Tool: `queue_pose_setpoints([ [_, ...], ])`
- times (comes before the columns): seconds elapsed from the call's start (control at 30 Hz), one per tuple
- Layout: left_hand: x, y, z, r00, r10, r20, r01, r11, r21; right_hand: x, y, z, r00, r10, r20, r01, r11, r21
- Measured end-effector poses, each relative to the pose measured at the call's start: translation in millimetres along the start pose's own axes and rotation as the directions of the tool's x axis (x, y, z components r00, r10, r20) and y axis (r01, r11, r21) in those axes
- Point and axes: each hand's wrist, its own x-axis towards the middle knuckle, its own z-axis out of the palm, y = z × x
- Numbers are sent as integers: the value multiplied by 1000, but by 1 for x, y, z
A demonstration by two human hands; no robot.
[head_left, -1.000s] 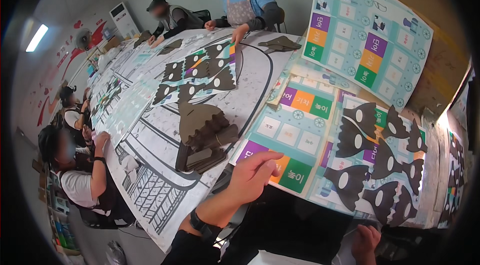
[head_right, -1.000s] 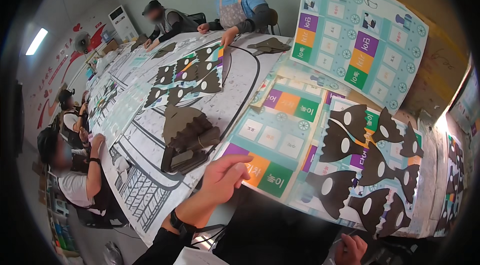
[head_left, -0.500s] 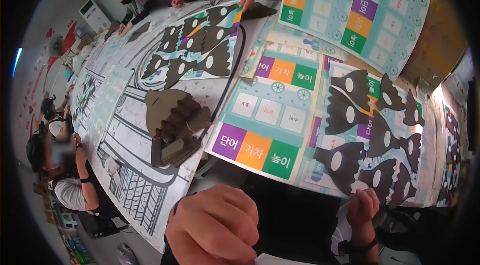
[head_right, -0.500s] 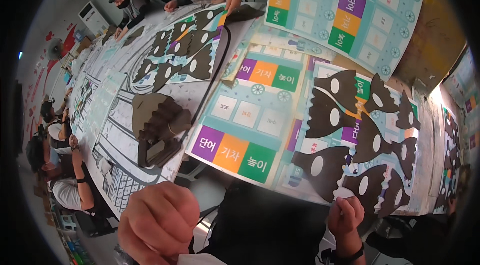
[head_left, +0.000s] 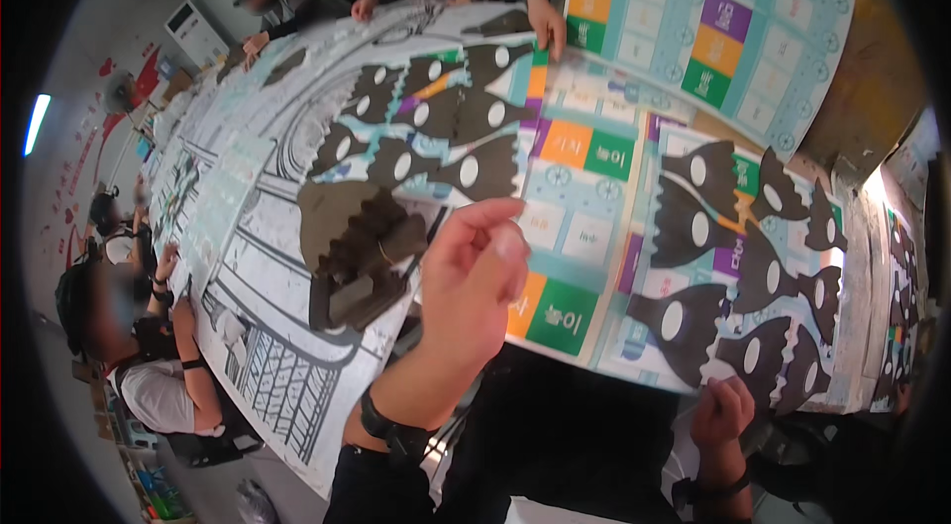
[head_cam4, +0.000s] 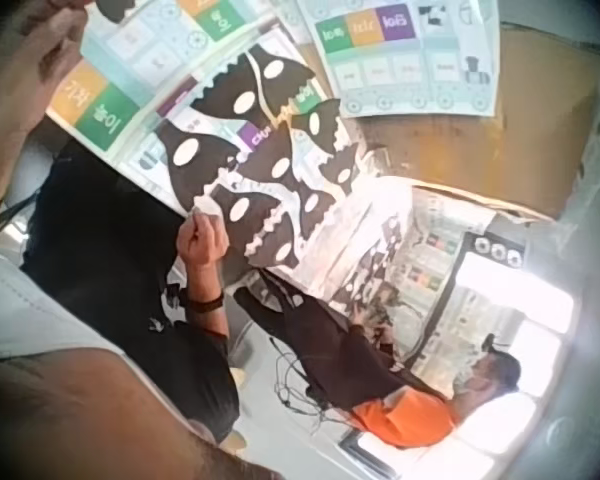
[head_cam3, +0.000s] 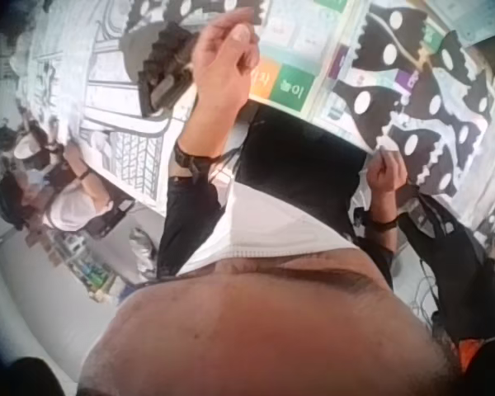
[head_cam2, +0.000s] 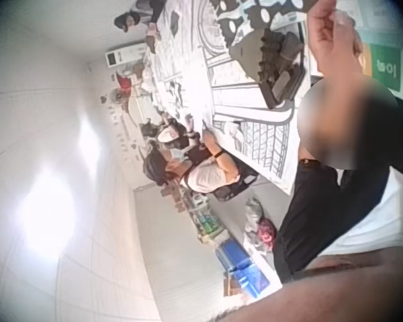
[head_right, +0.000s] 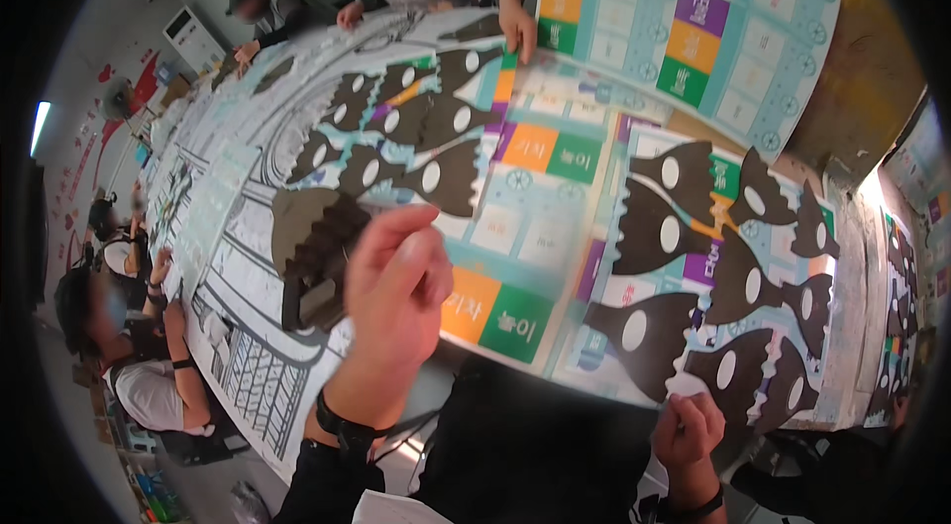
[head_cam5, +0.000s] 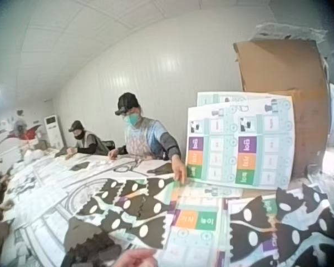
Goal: Sorting and inspecting brown cardboard or leather pattern pieces on a labeled assembly table in a shoe factory.
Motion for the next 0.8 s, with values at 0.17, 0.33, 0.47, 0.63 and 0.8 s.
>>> queue_pose_setpoints([
  [0.17, 1, -39, -49, 832, -331, -445, 237, 938, -254, 7, -13, -12, 1000, 16, -20, -16, 999, 29],
  [0.33, 8, -44, -69, 807, -333, -488, 179, 925, -336, 0, -25, -27, 999, 30, -15, -30, 1000, 6],
  [0.47, 15, -32, -77, 867, -322, -379, 194, 920, -339, -13, -29, -31, 999, 48, -24, -49, 998, -35],
  [0.63, 32, -41, -91, 848, -389, -359, 210, 870, -446, -6, -34, -30, 999, 26, -33, -25, 999, 38],
  [0.8, 69, -45, -78, 803, -409, -433, 187, 863, -469, 8, -29, -24, 998, 13, -66, -12, 1000, 21],
])
